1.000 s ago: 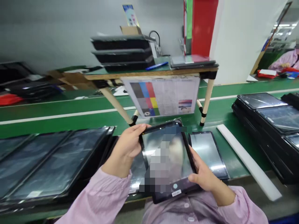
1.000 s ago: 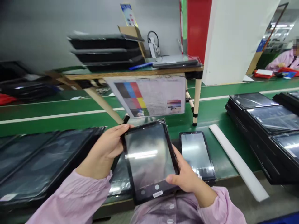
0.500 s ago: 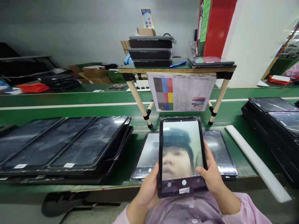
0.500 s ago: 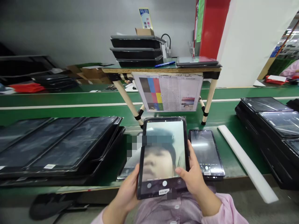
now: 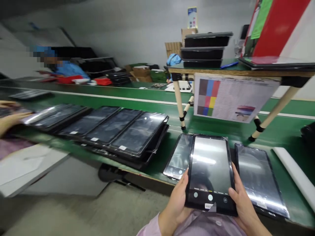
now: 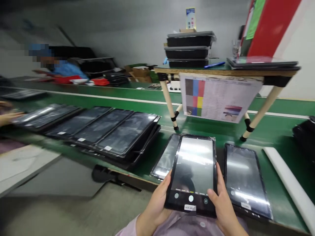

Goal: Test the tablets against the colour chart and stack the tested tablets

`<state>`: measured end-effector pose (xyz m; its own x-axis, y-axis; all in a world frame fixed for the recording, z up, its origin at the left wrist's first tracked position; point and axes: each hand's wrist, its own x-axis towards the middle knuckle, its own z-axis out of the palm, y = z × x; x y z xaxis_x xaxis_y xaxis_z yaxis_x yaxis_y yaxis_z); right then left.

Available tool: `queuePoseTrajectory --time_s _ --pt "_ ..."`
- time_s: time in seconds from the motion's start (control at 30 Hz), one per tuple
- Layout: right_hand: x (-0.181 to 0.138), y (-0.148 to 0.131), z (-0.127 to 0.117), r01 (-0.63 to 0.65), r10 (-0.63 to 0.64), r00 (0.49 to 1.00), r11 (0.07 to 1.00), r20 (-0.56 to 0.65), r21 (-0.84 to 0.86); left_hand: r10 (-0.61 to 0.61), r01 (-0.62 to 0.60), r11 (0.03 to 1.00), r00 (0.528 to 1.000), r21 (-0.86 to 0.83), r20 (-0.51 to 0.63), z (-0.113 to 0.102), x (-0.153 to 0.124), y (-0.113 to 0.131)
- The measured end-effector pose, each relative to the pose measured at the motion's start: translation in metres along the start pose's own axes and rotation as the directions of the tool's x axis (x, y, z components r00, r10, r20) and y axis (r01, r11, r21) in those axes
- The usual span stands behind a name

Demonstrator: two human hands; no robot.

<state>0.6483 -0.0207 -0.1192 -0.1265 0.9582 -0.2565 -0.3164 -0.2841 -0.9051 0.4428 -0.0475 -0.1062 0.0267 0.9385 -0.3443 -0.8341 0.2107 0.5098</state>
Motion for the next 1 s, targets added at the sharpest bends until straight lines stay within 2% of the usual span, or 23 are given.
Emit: queuePoseTrajectory --time_s 0.1,0.2,0.33,0.57,0.8,1.0 --pt "-0.001 0.005 0.000 -0.127 0.118 0.990 0.984 0.072 0.122 0.043 -0.043 0.998 0.999 -0.046 0.013 0.003 0.002 0.003" --pt "0.002 0.009 0.001 -0.161 0.140 0.981 0.973 0.136 0.167 0.058 -0.055 0.996 0.998 -0.070 0.040 0.002 0.002 0.005" --pt "0.011 0.009 0.007 -0.120 0.088 0.986 0.964 0.143 0.236 0.055 -0.041 0.992 0.992 -0.117 0.116 -0.007 0.004 0.003" --pt "0.009 -0.001 0.009 0.004 -0.025 0.997 0.965 0.079 0.262 -0.006 0.021 0.993 0.990 -0.114 0.137 -0.021 0.006 0.007" --pt "0.003 -0.009 -0.001 0.085 -0.103 0.993 0.969 0.064 0.232 -0.019 0.016 1.000 0.991 0.027 0.136 -0.023 0.010 0.009" --pt "-0.002 -0.023 0.005 0.110 -0.107 0.994 0.962 -0.025 0.249 -0.031 0.019 0.994 0.993 0.106 0.111 -0.029 0.018 0.006"
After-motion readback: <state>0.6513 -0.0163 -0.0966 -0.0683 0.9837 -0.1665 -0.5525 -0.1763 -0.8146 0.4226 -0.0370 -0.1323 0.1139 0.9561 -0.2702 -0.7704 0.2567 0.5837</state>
